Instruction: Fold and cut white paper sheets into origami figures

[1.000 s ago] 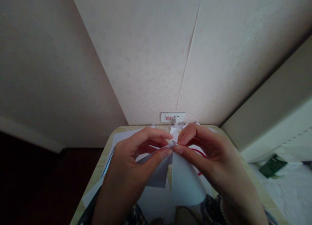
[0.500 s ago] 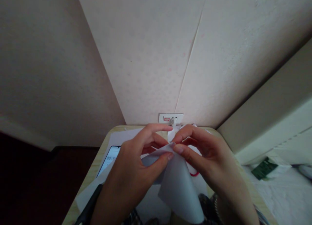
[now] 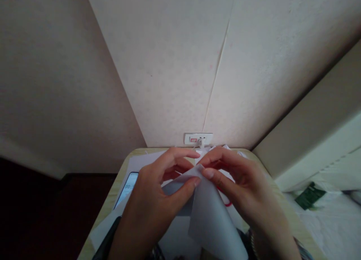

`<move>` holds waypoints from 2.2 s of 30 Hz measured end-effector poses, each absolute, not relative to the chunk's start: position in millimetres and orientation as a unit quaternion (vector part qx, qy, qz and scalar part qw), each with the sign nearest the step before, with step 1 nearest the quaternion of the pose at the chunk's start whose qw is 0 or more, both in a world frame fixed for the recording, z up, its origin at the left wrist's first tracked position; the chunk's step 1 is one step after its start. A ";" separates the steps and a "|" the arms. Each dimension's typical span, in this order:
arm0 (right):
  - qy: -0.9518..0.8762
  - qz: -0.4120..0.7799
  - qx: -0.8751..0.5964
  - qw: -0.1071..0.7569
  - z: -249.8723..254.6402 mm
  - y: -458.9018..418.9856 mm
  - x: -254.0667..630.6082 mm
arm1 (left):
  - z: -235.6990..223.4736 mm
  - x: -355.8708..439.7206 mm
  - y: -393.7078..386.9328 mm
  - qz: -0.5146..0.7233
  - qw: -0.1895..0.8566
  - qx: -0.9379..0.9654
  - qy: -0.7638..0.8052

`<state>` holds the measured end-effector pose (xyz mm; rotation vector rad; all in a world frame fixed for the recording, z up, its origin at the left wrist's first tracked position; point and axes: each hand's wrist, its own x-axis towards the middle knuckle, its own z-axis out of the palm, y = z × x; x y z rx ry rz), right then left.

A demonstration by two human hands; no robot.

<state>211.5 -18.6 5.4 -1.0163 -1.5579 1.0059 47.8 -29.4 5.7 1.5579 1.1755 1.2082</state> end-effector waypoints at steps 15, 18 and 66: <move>-0.640 0.431 -0.403 0.491 7.3 -20.1 212.1 | 13.0 45.5 -31.4 0.515 0.444 0.565 0.468; -0.648 0.416 -0.407 0.491 7.4 -22.9 211.0 | 14.3 46.5 -33.0 0.519 0.442 0.547 0.486; -0.740 0.292 -0.407 0.449 14.6 -20.9 216.0 | 13.9 53.9 -28.9 0.534 0.429 0.551 0.476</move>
